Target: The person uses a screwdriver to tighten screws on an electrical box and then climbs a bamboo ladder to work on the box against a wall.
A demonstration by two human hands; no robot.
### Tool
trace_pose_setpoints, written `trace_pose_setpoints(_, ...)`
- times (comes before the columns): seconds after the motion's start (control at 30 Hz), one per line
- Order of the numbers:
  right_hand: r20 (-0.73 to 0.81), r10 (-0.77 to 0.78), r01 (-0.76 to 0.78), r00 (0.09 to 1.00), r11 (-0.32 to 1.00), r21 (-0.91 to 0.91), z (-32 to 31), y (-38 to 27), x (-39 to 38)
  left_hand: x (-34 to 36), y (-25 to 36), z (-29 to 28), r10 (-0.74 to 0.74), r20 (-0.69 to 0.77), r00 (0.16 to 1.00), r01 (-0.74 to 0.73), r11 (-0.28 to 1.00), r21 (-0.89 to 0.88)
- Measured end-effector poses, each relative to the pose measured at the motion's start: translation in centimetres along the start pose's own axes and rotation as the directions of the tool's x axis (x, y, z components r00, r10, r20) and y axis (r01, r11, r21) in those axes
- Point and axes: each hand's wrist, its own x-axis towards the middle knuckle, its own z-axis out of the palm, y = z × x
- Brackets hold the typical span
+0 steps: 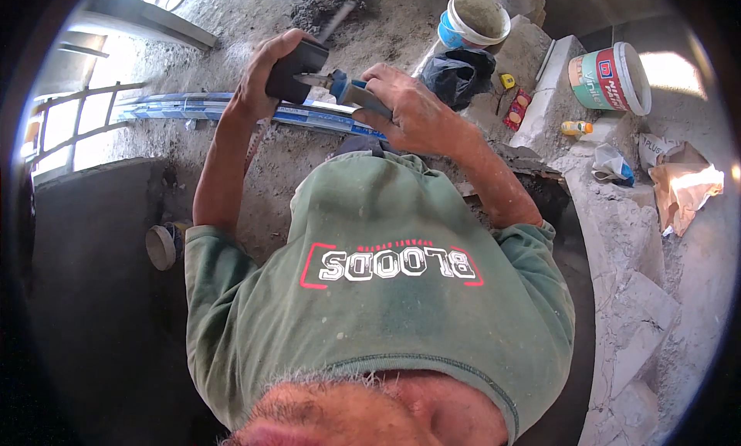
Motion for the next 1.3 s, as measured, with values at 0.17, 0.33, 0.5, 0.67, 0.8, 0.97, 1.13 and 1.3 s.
trace_pose_setpoints(0.17,-0.058,-0.112,0.108,0.992,0.992,-0.064,0.7,0.3,-0.5,0.4,-1.6,-0.1,-0.410,0.314,0.856,0.517,0.683,-0.517)
trace_pose_setpoints(0.33,-0.073,-0.099,0.097,0.992,0.995,-0.035,1.2,0.7,-0.9,1.0,-0.3,-0.1,-0.276,0.220,0.936,0.335,0.890,-0.309)
trace_pose_setpoints(0.5,-0.066,0.076,-0.074,0.995,0.997,0.033,1.8,0.5,-0.9,1.5,-0.2,-0.3,-0.201,0.037,0.979,0.194,0.971,0.141)
trace_pose_setpoints(0.67,-0.030,0.160,-0.161,0.987,0.986,-0.040,1.1,-0.3,-0.9,1.4,-0.5,-0.2,-0.178,-0.090,0.980,0.199,0.914,0.354)
trace_pose_setpoints(0.8,0.002,0.149,-0.149,0.989,0.985,-0.088,0.6,-0.4,-0.9,1.4,-0.2,-0.1,-0.154,-0.105,0.982,0.181,0.925,0.335)
trace_pose_setpoints(0.97,-0.005,0.144,-0.144,0.990,0.985,-0.099,0.3,-1.1,-1.4,0.9,-0.2,0.3,-0.154,-0.132,0.979,0.190,0.922,0.338)
trace_pose_setpoints(1.13,0.002,0.232,-0.229,0.973,0.962,-0.151,0.2,-0.9,-1.7,0.7,0.5,0.6,-0.034,-0.176,0.984,0.118,0.864,0.489)
trace_pose_setpoints(1.3,-0.053,0.146,-0.147,0.988,0.989,-0.012,-0.3,-1.1,-2.0,0.7,-1.0,-0.7,-0.184,-0.013,0.983,0.181,0.976,-0.122)
